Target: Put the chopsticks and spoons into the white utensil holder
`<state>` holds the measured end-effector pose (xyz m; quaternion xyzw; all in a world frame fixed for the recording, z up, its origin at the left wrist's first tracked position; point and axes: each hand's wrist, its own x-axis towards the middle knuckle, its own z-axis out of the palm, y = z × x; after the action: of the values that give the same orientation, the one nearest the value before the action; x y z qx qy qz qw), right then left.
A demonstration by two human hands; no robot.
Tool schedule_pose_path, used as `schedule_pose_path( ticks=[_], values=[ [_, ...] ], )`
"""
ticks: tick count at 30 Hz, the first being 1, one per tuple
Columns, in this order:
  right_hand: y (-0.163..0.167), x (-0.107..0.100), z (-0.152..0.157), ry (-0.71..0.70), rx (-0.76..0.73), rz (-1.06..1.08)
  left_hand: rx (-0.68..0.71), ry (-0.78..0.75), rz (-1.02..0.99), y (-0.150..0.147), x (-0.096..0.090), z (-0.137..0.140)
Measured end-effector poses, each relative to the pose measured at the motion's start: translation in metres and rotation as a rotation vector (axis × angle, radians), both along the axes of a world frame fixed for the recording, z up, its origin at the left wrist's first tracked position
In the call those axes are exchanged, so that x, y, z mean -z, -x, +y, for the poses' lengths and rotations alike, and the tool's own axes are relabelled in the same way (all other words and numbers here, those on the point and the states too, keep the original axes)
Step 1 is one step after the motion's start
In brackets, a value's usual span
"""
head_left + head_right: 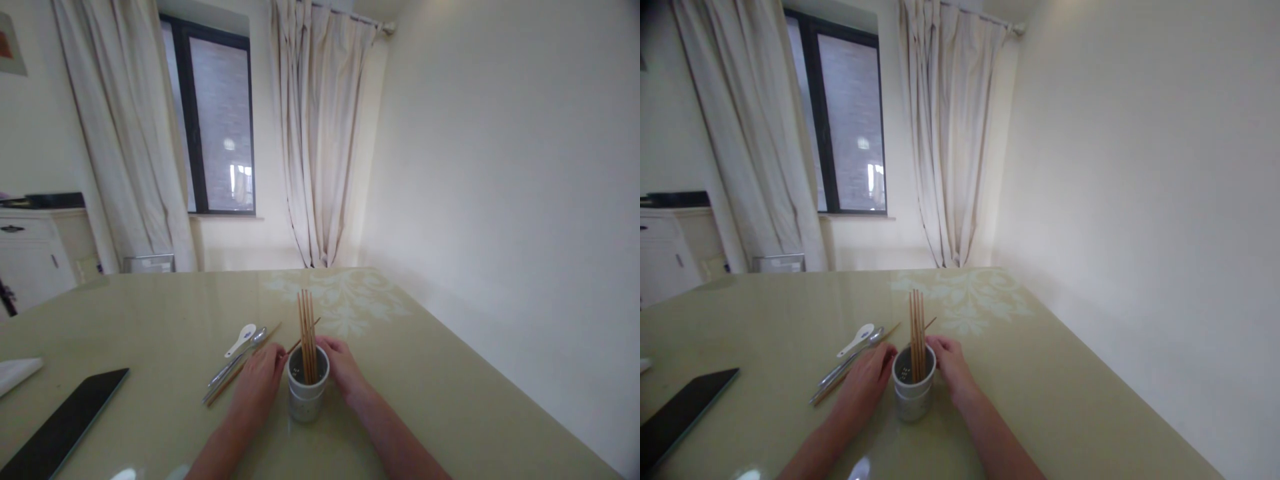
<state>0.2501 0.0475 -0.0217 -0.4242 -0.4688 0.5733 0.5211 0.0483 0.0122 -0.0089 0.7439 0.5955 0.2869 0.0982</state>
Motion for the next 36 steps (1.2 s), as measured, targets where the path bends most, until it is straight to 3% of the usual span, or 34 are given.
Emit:
schedule_pose_path(
  ticks=[5,7,11,14,16,20,30,36],
  values=[
    [0.011,-0.004,-0.005,-0.088,-0.032,0.038,0.181,-0.067,-0.067,-0.005,0.006,-0.002],
    [0.01,-0.008,-0.005,-0.12,0.023,0.039,0.196,-0.078,-0.032,-0.003,0.006,0.0],
    [-0.017,-0.033,0.001,-0.249,0.351,0.063,-0.044,-0.065,0.166,0.015,0.0,0.006],
    [-0.051,-0.061,-0.001,-0.452,0.624,0.101,-0.274,-0.013,0.394,0.036,-0.007,0.005],
    [-0.068,-0.076,-0.006,-0.545,0.723,0.193,-0.365,0.037,0.5,0.046,-0.01,0.002],
    [-0.066,-0.086,-0.02,-0.593,0.625,0.226,-0.401,0.116,0.545,0.05,-0.012,-0.001],
    [-0.015,-0.07,-0.034,-0.55,0.244,-0.124,-0.248,0.112,0.426,0.04,-0.001,0.003],
    [-0.008,-0.053,-0.029,-0.52,0.232,-0.296,-0.174,0.13,0.37,0.034,0.0,0.003]
  ],
)
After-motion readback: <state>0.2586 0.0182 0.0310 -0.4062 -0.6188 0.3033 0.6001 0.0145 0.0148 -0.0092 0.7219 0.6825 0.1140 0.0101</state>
